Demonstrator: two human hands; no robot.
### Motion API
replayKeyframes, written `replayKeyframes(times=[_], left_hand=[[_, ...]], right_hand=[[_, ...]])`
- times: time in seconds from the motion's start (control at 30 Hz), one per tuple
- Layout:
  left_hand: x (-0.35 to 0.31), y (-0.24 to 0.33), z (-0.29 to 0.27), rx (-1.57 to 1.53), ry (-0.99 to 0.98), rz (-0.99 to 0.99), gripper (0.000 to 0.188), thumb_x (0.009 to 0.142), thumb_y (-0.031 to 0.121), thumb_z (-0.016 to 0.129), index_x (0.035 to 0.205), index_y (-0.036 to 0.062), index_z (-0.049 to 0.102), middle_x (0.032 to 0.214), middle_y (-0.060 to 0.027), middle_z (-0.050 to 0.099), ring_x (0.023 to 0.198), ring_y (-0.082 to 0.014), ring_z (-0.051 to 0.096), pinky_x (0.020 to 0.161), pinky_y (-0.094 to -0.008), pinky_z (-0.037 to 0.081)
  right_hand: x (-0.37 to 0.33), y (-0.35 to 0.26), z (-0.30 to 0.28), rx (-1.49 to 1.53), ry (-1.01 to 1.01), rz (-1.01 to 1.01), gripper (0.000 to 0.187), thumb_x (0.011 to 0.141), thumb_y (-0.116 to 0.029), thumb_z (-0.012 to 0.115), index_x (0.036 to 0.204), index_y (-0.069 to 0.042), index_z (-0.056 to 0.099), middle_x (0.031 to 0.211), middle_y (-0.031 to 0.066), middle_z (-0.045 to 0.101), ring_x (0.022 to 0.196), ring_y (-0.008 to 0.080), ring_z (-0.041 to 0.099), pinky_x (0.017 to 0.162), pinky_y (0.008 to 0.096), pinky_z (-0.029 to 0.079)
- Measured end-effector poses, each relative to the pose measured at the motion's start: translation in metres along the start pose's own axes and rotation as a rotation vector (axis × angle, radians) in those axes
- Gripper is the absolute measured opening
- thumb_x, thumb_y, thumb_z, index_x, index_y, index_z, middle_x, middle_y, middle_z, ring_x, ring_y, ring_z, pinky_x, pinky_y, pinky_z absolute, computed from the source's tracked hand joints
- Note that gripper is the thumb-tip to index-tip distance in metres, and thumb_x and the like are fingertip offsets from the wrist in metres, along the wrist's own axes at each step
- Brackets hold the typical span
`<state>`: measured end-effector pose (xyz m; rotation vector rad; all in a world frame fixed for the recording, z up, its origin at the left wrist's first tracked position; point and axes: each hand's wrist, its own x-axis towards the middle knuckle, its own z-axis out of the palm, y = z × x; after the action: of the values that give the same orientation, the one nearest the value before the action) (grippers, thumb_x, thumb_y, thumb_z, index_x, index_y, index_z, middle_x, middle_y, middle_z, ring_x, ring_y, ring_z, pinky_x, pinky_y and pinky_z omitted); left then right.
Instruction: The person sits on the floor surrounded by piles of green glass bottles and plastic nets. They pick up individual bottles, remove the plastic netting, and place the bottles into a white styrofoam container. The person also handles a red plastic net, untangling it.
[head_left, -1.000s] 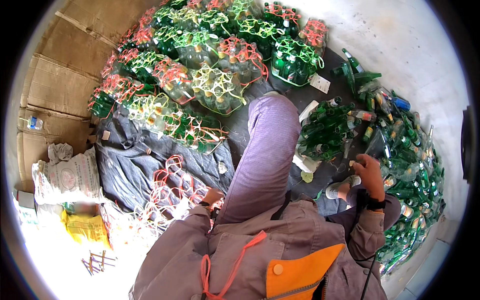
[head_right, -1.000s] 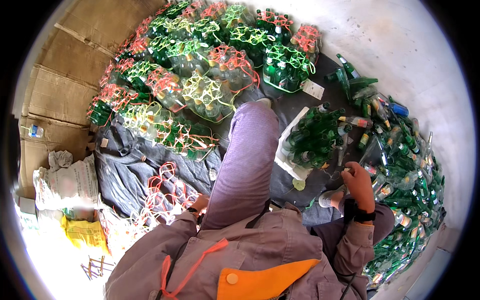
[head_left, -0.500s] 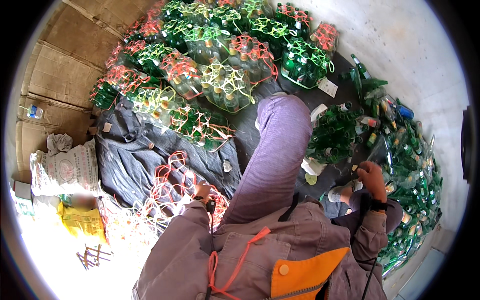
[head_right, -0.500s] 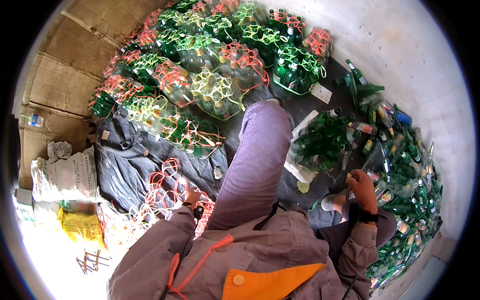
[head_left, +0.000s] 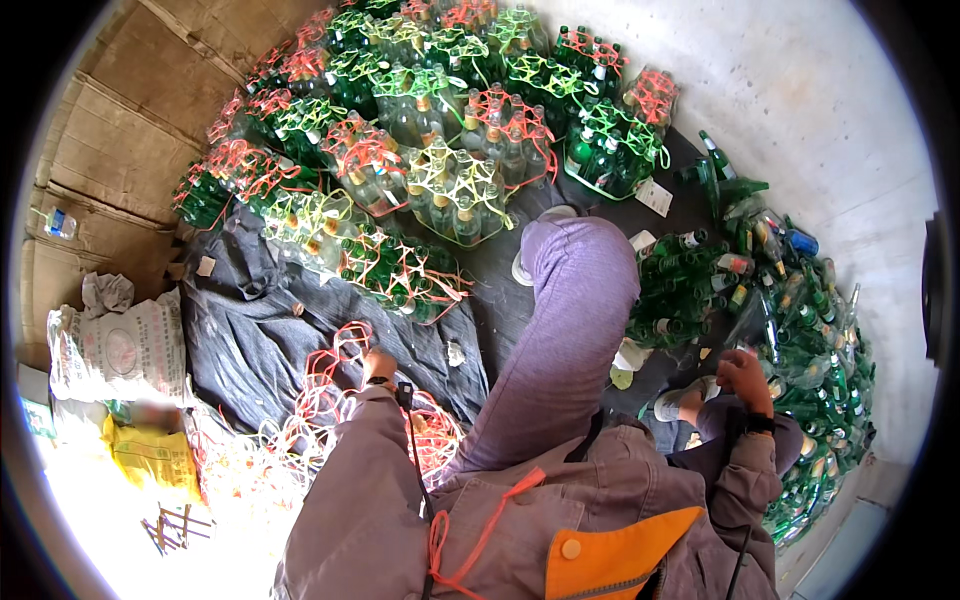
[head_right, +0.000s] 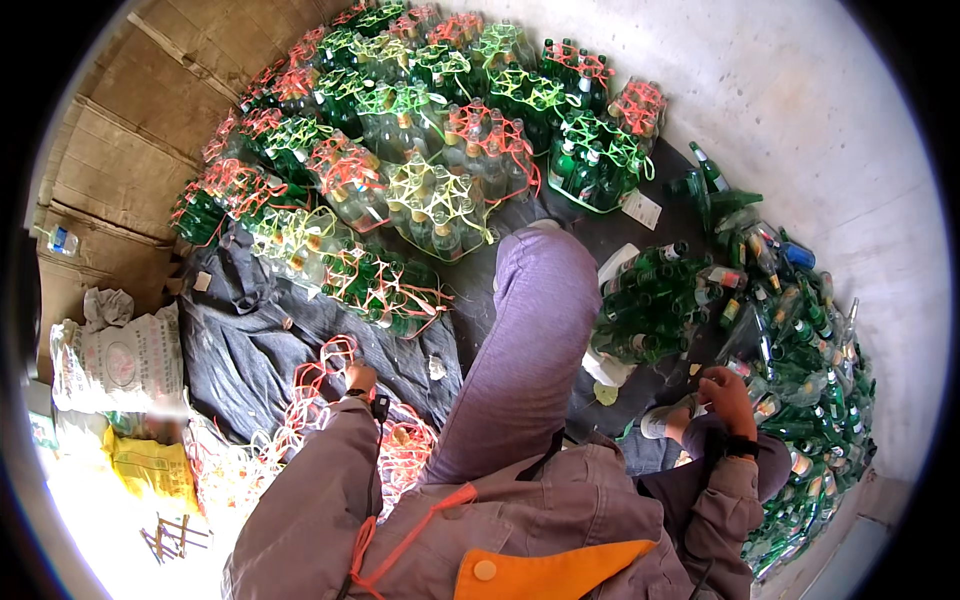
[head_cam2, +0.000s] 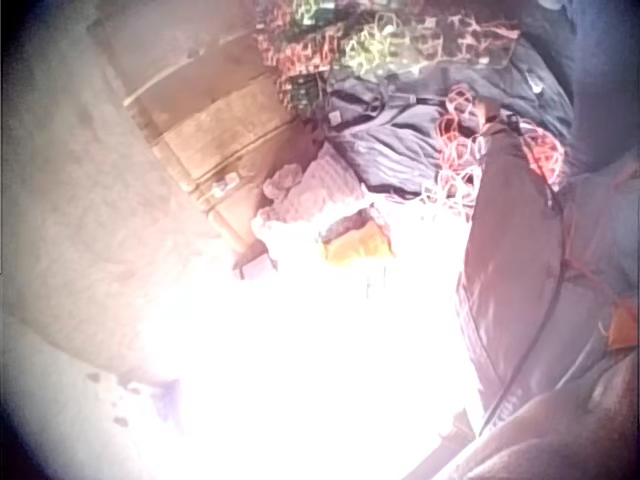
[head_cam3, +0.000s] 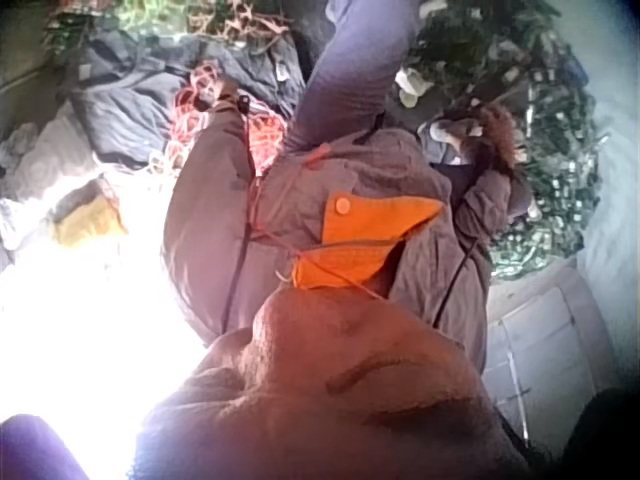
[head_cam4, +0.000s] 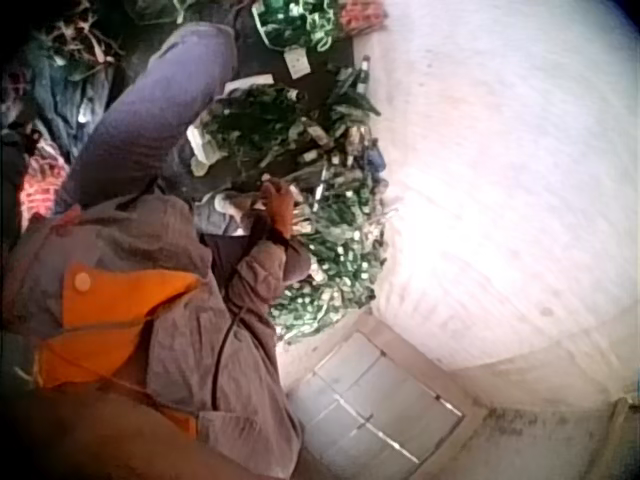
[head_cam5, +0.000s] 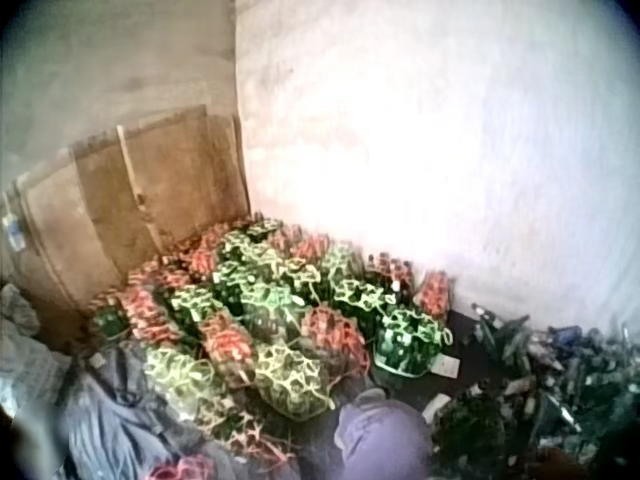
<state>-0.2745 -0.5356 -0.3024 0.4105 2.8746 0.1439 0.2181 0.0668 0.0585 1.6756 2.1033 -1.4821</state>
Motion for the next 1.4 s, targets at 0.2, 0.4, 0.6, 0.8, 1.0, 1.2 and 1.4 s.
replayKeyframes(times=[0.2, 0.4, 0.6, 0.8, 1.0, 1.2, 1.4], left_hand=[[0.022, -0.009, -0.002, 0.135, -0.16, 0.182, 0.025, 0.084, 0.016, 0.071, 0.107, 0.008, 0.075, 0.106, -0.0154, 0.072, 0.1, -0.0365, 0.069, 0.087, -0.0413, 0.056], [0.036, -0.017, 0.003, 0.198, -0.324, 0.446, 0.024, 0.081, 0.018, 0.075, 0.104, 0.0085, 0.074, 0.103, -0.0138, 0.072, 0.098, -0.0354, 0.069, 0.085, -0.0417, 0.056], [0.054, -0.013, 0.014, 0.211, -0.418, 0.724, 0.024, 0.079, 0.019, 0.078, 0.1, 0.009, 0.074, 0.1, -0.0122, 0.071, 0.096, -0.0344, 0.069, 0.083, -0.0422, 0.056], [0.035, 0.023, 0.054, 0.105, -0.493, 0.804, 0.006, 0.087, 0.013, 0.069, 0.09, 0.0069, 0.069, 0.086, -0.0076, 0.07, 0.074, -0.0232, 0.073, 0.064, -0.0368, 0.059], [-0.006, 0.095, 0.033, -0.441, -0.508, 0.208, 0.04, 0.074, 0.036, 0.078, 0.107, 0.0134, 0.079, 0.098, -0.0128, 0.077, 0.085, -0.0289, 0.075, 0.077, -0.0429, 0.061], [-0.012, 0.208, -0.088, -0.832, -0.469, 0.192, 0.04, 0.079, 0.022, 0.081, 0.114, 0.0046, 0.075, 0.09, -0.0094, 0.076, 0.076, -0.0194, 0.071, 0.07, -0.0325, 0.057], [0.003, 0.311, -0.209, -1.008, -0.177, 0.415, 0.032, 0.086, 0.012, 0.077, 0.116, 0.0034, 0.073, 0.094, -0.0088, 0.077, 0.085, -0.0137, 0.071, 0.077, -0.0297, 0.056]], right_hand=[[0.005, -0.002, 0.001, 0.121, -0.042, 0.063, 0.025, 0.097, -0.018, 0.066, 0.117, -0.002, 0.065, 0.084, 0.0058, 0.07, 0.07, 0.0151, 0.068, 0.059, 0.0282, 0.053], [0.005, -0.003, 0.004, 0.146, -0.052, 0.089, 0.03, 0.097, -0.022, 0.068, 0.121, -0.004, 0.064, 0.088, 0.0058, 0.07, 0.073, 0.0154, 0.069, 0.061, 0.0289, 0.055], [-0.002, -0.003, 0.006, 0.164, -0.051, 0.115, 0.032, 0.097, -0.023, 0.069, 0.123, -0.004, 0.064, 0.092, 0.0044, 0.071, 0.077, 0.0152, 0.07, 0.063, 0.0284, 0.055], [0.002, -0.017, 0.015, 0.183, -0.085, 0.105, 0.031, 0.097, -0.023, 0.069, 0.122, -0.005, 0.064, 0.093, 0.004, 0.071, 0.075, 0.0141, 0.067, 0.063, 0.0271, 0.054], [-0.005, -0.037, 0.018, 0.186, -0.094, 0.039, 0.032, 0.098, -0.021, 0.068, 0.124, -0.004, 0.064, 0.093, 0.0055, 0.071, 0.075, 0.0138, 0.067, 0.064, 0.0263, 0.054], [-0.02, -0.049, 0.018, 0.222, -0.071, -0.045, 0.034, 0.097, -0.019, 0.067, 0.125, -0.001, 0.063, 0.092, 0.0053, 0.07, 0.074, 0.0138, 0.067, 0.065, 0.0262, 0.054], [-0.027, -0.061, 0.017, 0.266, -0.111, -0.163, 0.034, 0.096, -0.019, 0.066, 0.125, -0.001, 0.063, 0.092, 0.0049, 0.069, 0.074, 0.0134, 0.066, 0.064, 0.0267, 0.053]])
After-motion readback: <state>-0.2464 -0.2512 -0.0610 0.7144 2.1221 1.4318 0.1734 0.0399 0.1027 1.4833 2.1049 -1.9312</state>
